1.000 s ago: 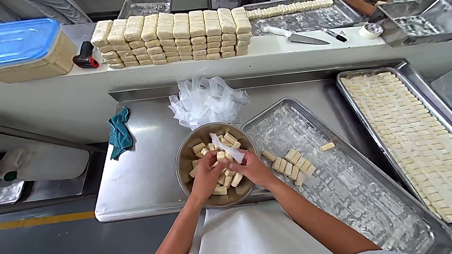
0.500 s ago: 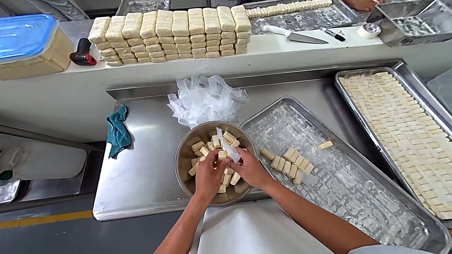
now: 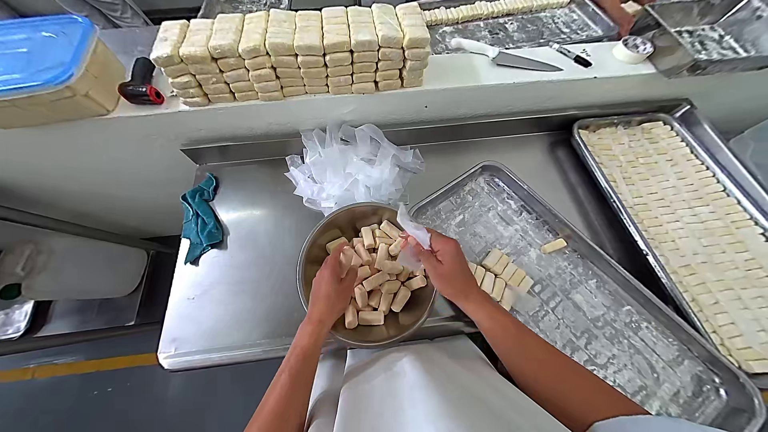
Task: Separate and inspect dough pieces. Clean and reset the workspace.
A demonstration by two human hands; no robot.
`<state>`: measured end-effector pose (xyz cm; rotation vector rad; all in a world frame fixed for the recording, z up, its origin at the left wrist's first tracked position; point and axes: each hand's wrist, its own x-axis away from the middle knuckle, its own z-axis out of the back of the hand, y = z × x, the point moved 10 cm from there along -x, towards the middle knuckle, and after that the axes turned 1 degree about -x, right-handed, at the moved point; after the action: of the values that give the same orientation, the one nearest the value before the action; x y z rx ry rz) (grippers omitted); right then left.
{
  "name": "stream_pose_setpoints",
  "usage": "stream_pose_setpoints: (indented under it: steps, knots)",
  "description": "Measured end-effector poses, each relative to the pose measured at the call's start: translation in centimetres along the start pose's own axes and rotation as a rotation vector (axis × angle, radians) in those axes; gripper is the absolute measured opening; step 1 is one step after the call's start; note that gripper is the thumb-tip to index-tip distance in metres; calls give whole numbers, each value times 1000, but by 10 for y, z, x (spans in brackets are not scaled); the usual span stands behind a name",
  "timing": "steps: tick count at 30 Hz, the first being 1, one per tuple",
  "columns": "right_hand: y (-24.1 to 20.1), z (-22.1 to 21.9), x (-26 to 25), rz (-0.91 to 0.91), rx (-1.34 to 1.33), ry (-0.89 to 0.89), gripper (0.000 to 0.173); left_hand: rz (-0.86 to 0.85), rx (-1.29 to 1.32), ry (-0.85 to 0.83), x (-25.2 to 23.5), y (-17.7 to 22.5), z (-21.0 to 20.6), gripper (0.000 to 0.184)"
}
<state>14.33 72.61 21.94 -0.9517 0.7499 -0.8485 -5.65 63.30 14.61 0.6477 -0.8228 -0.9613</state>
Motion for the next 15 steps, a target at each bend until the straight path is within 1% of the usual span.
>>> stream_pose_setpoints:
  steps: [1,3,4,5,7,8,10,11,12,13,15]
  knots:
    - [-4,5,-2,-17,-57,31,24,13,17,-18,0,-3,0,56]
    - [-11,11,-9,-28,-106,85,23,-17,143,-16,5,5,1,60]
    - [-14,9,-13,-31,-43,87,23,-42,246,-30,9,13,0,60]
    - [-19,0,-17,-19,79,51,21,-51,370,-75,13,20,-5,60]
    - [-35,-39,-14,73,384,-123,18,-45,582,-163,19,36,-23,57]
    - [-39,-62,-5,109,470,-235,24,-36,631,-145,19,41,-28,52]
    - [-37,-96,16,115,539,-441,40,-28,634,-16,15,37,-25,40]
    - [-33,-99,24,88,516,-509,49,-34,627,54,11,34,-17,37]
    - [-29,-90,28,55,466,-521,54,-42,624,115,7,31,-8,34]
    - [-22,-71,30,18,408,-477,52,-51,618,163,1,31,1,32]
    - [10,-17,34,-63,380,-319,43,-101,584,190,-15,38,21,28]
